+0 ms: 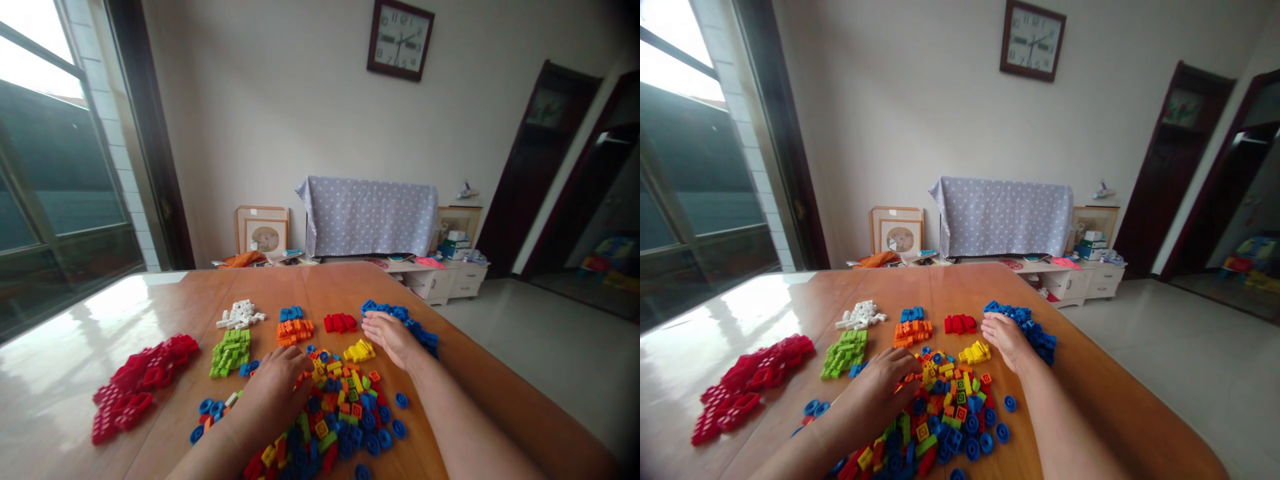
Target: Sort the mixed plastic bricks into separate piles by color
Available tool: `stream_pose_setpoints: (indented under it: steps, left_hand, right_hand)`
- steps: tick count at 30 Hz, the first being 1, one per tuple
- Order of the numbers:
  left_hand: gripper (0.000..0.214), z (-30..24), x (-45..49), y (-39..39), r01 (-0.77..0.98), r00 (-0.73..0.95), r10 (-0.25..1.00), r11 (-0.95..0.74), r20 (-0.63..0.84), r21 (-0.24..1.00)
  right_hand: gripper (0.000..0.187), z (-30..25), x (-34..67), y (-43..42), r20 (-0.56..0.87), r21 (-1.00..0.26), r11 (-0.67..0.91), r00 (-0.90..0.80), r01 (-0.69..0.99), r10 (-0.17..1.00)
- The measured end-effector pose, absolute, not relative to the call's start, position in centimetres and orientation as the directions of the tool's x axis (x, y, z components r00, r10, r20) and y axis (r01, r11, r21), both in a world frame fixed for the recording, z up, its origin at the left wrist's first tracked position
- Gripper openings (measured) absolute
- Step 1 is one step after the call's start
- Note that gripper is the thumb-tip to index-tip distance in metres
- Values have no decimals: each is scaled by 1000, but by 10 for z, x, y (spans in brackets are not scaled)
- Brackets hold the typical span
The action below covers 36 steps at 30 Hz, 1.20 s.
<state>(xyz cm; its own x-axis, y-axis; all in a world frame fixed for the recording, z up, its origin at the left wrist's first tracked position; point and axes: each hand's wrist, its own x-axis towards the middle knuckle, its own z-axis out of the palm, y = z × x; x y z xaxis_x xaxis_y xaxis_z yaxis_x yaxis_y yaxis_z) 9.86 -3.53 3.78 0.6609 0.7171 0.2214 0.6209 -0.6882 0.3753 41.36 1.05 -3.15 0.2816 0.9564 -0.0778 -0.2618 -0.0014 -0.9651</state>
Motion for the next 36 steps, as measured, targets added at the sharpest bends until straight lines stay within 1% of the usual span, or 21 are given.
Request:
stream_pose_setpoints:
  steps: [8, 20, 29, 36]
  left_hand:
    - [21, 42, 98, -36, 639, 668, 717, -689, 199, 342]
    - [21, 40, 99, -37, 629, 680, 706, -700, 196, 339]
    - [20, 41, 98, -36, 622, 693, 700, -701, 172, 349]
    - [21, 42, 97, -37, 612, 697, 695, -704, 177, 361]
  right_hand:
    - [21, -36, 413, 11, -81, -968, -1, 308, -252, 948]
    - [22, -44, 431, 20, -76, -967, 20, 363, -255, 929]
    - [23, -41, 430, 19, -65, -970, 21, 338, -244, 939]
    - [22, -28, 431, 11, -62, -972, 14, 315, -234, 947]
